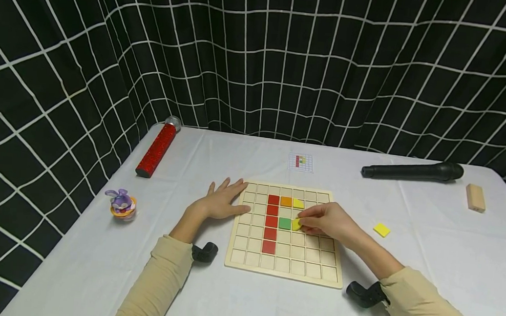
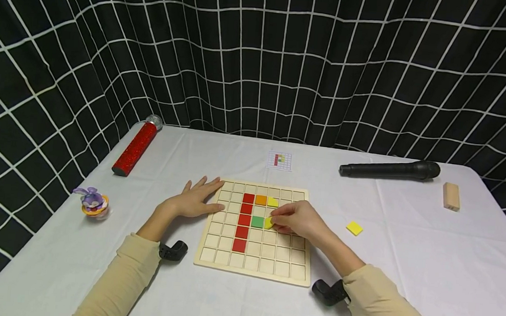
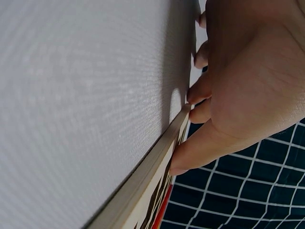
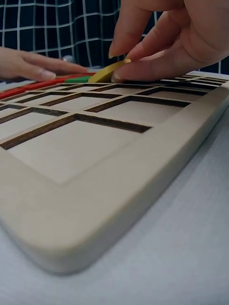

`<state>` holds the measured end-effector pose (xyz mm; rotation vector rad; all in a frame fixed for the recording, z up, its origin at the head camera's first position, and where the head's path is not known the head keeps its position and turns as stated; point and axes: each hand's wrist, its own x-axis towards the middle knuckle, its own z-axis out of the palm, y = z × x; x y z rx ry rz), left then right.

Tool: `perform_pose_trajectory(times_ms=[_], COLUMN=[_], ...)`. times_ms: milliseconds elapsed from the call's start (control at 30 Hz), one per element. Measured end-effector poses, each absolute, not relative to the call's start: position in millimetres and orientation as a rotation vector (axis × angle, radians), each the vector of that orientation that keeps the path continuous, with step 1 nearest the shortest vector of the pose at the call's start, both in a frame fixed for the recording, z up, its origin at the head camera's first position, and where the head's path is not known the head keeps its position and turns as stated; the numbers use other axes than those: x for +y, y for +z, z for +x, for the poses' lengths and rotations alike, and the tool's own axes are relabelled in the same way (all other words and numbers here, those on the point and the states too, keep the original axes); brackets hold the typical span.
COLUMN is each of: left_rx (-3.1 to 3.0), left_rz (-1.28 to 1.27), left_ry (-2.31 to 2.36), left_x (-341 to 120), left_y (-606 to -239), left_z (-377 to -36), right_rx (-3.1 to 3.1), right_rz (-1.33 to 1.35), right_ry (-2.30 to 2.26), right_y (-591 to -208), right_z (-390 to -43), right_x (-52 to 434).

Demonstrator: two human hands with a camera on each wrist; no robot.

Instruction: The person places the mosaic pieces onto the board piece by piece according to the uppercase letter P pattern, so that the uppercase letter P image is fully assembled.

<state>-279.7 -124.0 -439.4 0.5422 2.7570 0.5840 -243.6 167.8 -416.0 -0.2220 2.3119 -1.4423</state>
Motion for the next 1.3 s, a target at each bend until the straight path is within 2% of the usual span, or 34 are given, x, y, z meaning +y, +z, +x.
perform_pose_trajectory(times_ms=[1033,1300], left_rx=[2.755,2.758], left_rz=[0.543,0.546], left_ry=[0.592,0.599], left_x=[-123.5,-123.2], left_y=[-437.9,-440.1], left_z=[-279.4,-279.9], right_rx=[2.266,2.099], right_rz=[-0.185,-0.226], right_ry=[-1.488,-1.636], right_y=[-416.1,-420.0], right_z=[-243.9,-244.9], right_x=[175.0,189.2])
